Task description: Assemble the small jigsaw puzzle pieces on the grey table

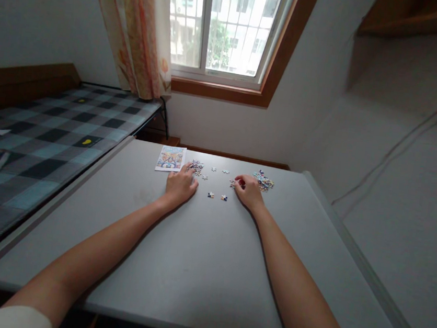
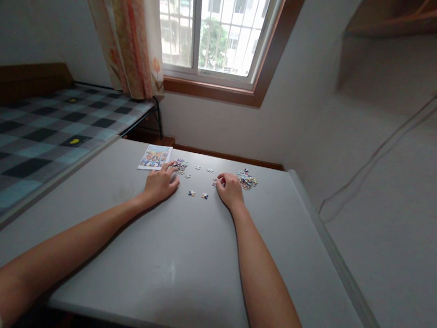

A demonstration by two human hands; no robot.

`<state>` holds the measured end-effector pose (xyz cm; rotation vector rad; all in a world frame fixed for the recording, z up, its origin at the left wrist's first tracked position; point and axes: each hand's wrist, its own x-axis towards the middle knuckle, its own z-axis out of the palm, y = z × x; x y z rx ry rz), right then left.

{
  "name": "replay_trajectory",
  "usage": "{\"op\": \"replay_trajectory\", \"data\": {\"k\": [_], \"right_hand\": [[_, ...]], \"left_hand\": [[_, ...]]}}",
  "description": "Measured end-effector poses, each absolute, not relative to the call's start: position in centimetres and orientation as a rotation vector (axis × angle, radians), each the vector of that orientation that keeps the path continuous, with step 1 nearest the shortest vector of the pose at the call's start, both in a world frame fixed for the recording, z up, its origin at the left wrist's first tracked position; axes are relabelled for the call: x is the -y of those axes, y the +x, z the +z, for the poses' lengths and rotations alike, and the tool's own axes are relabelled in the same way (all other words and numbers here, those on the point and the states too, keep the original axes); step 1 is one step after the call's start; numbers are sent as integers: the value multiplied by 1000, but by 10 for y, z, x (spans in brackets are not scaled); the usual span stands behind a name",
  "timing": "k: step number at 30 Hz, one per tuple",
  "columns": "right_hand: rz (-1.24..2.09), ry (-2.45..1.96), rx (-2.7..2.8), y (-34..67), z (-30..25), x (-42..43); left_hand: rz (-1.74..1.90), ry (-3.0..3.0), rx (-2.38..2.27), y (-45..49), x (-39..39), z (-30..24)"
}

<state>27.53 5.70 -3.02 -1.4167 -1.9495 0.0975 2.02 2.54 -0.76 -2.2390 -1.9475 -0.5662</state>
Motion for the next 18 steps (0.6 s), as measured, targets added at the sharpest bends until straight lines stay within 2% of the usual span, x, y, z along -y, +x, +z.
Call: {"op": "replay_trajectory", "data": {"k": [18], "right_hand": [[116,-1421,1947,274,-28,-56]], "left_hand": [[-478,-2265,1970,20,-28,-11]]}}
